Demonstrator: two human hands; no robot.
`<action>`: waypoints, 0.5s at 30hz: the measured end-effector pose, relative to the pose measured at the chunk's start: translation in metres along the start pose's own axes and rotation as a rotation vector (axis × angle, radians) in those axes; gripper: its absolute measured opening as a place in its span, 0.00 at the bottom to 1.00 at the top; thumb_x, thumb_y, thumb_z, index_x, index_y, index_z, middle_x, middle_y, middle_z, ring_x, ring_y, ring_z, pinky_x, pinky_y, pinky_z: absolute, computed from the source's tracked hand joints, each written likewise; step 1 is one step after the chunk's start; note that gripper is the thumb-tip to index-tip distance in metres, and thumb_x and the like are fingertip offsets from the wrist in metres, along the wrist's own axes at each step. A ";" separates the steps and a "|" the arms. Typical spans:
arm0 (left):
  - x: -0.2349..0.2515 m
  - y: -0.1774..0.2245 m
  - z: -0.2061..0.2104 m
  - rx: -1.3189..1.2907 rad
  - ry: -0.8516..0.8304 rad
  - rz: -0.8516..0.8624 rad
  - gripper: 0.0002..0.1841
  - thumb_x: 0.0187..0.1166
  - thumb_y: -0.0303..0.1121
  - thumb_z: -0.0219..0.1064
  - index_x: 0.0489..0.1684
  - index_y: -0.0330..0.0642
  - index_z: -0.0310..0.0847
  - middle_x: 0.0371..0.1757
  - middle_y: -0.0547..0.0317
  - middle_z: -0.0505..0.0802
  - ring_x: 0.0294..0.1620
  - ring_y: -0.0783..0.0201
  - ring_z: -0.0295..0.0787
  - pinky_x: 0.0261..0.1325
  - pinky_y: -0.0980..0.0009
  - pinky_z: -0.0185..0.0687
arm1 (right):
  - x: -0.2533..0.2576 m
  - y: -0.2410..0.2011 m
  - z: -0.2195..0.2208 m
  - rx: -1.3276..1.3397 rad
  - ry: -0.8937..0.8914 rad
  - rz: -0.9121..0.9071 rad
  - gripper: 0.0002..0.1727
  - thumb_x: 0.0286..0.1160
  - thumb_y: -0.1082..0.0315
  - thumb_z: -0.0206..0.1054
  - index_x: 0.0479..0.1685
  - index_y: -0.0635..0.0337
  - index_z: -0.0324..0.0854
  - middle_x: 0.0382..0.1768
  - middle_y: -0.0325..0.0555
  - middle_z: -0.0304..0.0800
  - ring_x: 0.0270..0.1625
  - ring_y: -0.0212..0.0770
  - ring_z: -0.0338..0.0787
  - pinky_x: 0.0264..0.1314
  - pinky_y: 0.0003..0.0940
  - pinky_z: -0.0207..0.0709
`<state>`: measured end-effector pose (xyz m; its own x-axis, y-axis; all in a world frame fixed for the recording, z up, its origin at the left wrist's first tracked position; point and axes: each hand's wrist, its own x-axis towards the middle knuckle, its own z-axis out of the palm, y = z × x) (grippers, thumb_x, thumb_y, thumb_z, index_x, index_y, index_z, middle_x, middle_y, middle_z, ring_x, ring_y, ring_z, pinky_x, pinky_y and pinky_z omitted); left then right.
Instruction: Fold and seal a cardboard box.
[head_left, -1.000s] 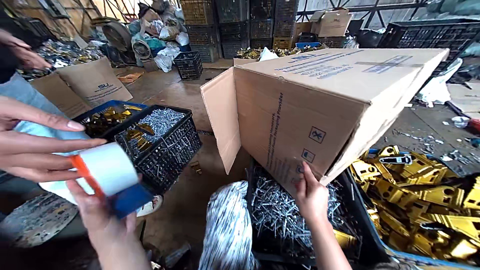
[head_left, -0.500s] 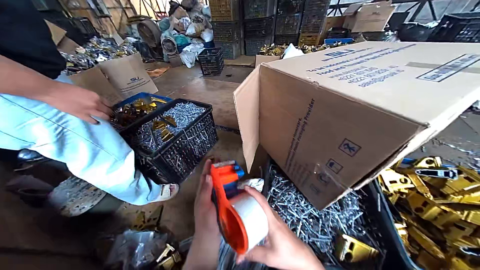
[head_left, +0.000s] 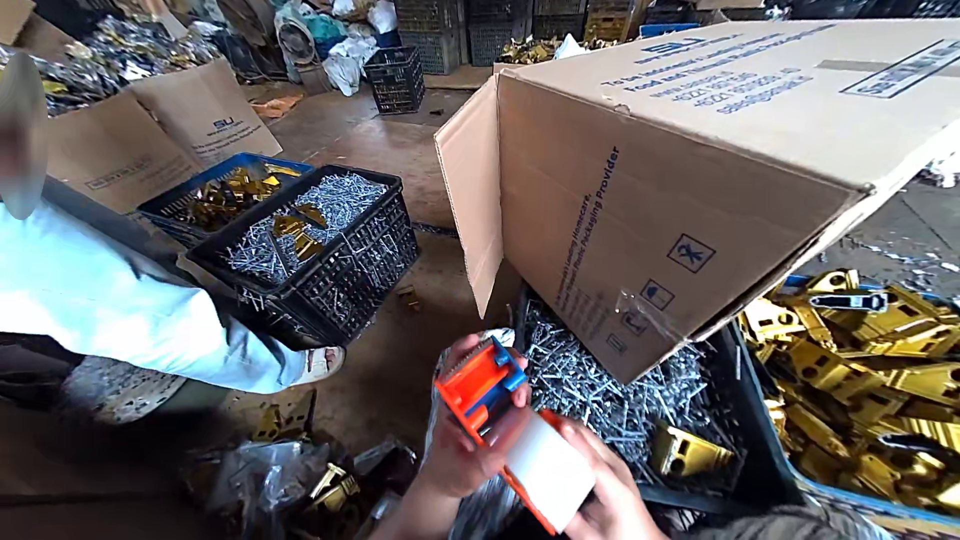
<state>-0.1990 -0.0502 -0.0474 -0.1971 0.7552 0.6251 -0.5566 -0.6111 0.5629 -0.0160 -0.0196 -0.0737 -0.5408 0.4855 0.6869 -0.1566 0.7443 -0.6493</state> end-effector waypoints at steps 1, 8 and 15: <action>0.000 0.000 0.001 0.028 -0.012 0.002 0.46 0.62 0.47 0.84 0.85 0.64 0.62 0.66 0.58 0.87 0.57 0.62 0.87 0.62 0.68 0.84 | -0.001 0.000 0.000 0.008 0.003 0.010 0.38 0.72 0.62 0.76 0.85 0.45 0.67 0.76 0.37 0.79 0.78 0.27 0.78 0.82 0.26 0.73; 0.002 0.003 0.007 0.374 -0.051 0.182 0.46 0.62 0.49 0.83 0.85 0.71 0.61 0.64 0.67 0.85 0.56 0.68 0.84 0.59 0.73 0.82 | -0.016 -0.007 -0.004 -0.187 0.214 0.072 0.51 0.60 0.40 0.81 0.88 0.31 0.56 0.80 0.36 0.70 0.80 0.35 0.74 0.76 0.34 0.76; -0.015 -0.023 0.037 0.744 0.191 0.427 0.46 0.68 0.50 0.79 0.87 0.78 0.51 0.65 0.76 0.82 0.60 0.75 0.81 0.62 0.78 0.78 | -0.023 -0.026 0.016 -0.487 0.294 -0.071 0.12 0.82 0.61 0.63 0.50 0.60 0.83 0.51 0.46 0.93 0.64 0.38 0.90 0.77 0.34 0.79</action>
<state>-0.1531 -0.0567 -0.0496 -0.4369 0.4125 0.7993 0.2527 -0.7966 0.5492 -0.0133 -0.0575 -0.0777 -0.2790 0.4820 0.8306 0.2525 0.8713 -0.4208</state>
